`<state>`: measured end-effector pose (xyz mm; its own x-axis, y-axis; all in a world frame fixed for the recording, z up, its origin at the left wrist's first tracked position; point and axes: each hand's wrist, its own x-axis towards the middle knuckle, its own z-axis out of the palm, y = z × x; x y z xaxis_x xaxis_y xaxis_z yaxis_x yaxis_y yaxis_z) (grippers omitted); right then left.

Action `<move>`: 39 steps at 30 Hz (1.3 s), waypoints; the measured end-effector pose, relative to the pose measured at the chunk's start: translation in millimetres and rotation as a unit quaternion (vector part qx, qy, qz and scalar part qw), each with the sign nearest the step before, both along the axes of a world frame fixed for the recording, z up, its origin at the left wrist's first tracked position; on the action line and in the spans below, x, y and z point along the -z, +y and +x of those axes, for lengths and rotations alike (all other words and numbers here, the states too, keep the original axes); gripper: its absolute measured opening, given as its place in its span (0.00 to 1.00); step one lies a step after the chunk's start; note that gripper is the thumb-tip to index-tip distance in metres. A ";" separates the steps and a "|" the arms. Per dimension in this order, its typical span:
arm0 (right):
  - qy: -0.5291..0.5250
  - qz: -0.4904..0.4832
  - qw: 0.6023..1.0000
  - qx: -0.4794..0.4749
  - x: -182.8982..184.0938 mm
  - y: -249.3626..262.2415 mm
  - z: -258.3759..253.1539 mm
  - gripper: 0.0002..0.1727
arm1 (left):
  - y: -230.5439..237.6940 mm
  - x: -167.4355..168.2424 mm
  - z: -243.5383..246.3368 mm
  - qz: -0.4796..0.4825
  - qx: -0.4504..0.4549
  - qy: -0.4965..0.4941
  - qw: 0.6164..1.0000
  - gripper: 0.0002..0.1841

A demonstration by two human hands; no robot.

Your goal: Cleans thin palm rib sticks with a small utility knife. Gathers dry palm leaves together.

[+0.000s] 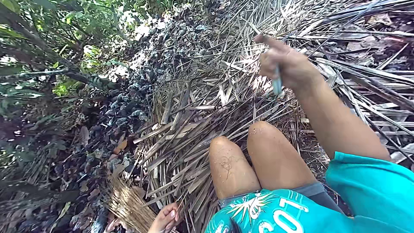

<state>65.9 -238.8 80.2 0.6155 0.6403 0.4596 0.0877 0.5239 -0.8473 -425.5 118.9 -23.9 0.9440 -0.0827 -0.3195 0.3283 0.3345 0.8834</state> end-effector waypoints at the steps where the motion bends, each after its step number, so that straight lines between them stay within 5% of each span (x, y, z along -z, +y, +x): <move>1: 0.007 0.017 0.999 0.036 -4.3 -9.1 7.4 0.19 | 2.0 1.8 -3.5 0.015 -0.020 0.008 1.000 0.10; 5: -0.016 -0.078 0.995 0.067 -6.8 -7.1 -39.7 0.22 | -30.3 -19.9 38.9 0.116 -0.134 0.008 0.984 0.10; 9: -0.027 -0.287 0.937 -0.199 38.0 44.2 -143.8 0.34 | -83.3 -54.9 111.9 0.194 -0.135 -0.023 0.971 0.10; 12: 0.031 -0.223 0.935 -0.274 51.2 58.2 -165.9 0.28 | -106.2 -62.6 134.2 0.241 -0.086 -0.076 0.964 0.10; 16: 0.096 -0.123 0.976 -0.153 34.2 32.7 -120.6 0.22 | -96.1 -51.6 119.2 0.347 -0.025 -0.150 0.925 0.15; 19: 0.094 -0.015 0.995 -0.031 17.2 7.0 -74.1 0.19 | -68.4 -46.4 98.9 0.579 0.030 -0.137 0.803 0.16; 22: 0.085 0.019 0.996 0.027 0.8 0.7 -59.6 0.21 | -48.7 -64.7 96.5 0.714 -0.025 -0.102 0.692 0.13; 25: 0.113 -0.032 0.993 -0.024 2.8 27.6 -92.1 0.26 | -40.9 -100.2 109.0 0.774 -0.182 -0.137 0.591 0.16; 27: 0.133 -0.105 0.976 -0.137 17.0 51.7 -128.7 0.25 | -43.0 -115.6 122.4 0.734 -0.300 -0.231 0.563 0.16; 29: 0.154 -0.177 0.935 -0.264 28.3 75.7 -163.5 0.23 | -56.7 -122.4 140.4 0.635 -0.369 -0.346 0.583 0.08; 32: 0.241 -0.129 0.880 -0.388 39.6 99.9 -189.8 0.26 | -89.2 -117.7 164.0 0.520 -0.383 -0.436 0.627 0.11; 36: 0.341 -0.068 0.881 -0.320 44.3 104.9 -180.7 0.23 | -111.9 -79.2 168.6 0.426 -0.385 -0.439 0.692 0.12; 39: 0.328 -0.095 0.904 -0.258 53.6 103.4 -170.9 0.22 | -130.4 -49.8 157.4 0.324 -0.385 -0.313 0.805 0.12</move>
<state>-104.9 -135.4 26.6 0.3115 0.9492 -0.0452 -0.6812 0.1899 -0.7071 -268.0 -11.5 25.9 0.6290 0.5964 0.4986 -0.3333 -0.3725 0.8661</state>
